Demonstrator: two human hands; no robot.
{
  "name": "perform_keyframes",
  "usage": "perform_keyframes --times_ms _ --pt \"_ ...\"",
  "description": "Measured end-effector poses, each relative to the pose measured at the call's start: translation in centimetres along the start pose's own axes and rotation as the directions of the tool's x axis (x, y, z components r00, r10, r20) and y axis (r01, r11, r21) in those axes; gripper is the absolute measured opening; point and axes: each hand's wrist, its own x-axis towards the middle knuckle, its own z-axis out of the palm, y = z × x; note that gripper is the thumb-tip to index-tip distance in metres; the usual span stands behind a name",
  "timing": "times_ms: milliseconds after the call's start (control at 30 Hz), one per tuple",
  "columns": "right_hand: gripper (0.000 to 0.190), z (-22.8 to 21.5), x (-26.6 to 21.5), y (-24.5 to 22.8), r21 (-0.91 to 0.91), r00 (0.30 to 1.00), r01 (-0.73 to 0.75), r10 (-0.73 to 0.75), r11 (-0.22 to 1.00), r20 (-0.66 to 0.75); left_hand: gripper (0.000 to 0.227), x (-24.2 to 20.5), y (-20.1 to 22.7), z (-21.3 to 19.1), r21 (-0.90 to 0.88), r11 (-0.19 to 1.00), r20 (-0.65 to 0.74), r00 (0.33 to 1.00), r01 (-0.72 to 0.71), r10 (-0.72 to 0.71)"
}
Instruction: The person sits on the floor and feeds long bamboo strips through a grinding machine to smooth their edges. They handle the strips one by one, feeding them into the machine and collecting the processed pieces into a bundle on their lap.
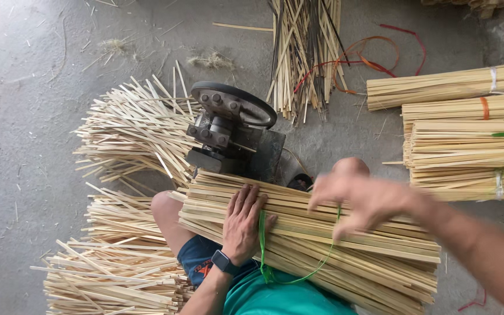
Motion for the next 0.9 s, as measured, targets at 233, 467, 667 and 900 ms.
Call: perform_keyframes --times_ms 233,467,667,900 --pt "0.018 7.9 -0.9 -2.3 0.012 0.922 -0.140 0.126 0.990 0.365 0.053 -0.1 -0.1 -0.1 -0.004 1.000 -0.012 1.000 -0.011 0.011" --pt "0.009 0.4 -4.6 3.3 0.659 0.898 -0.386 0.427 0.645 0.107 0.051 -0.1 -0.1 0.1 -0.008 1.000 -0.033 0.999 -0.015 0.015" --pt "0.030 -6.3 -6.8 8.4 0.820 0.597 -0.007 0.660 0.572 -0.455 0.053 -0.3 -0.3 0.0 -0.032 0.999 -0.015 1.000 -0.023 0.022" --pt "0.055 -5.3 -5.3 9.7 0.702 0.219 0.323 0.671 0.635 -0.708 0.052 -0.4 -0.3 0.4 -0.031 1.000 -0.023 1.000 0.001 -0.002"
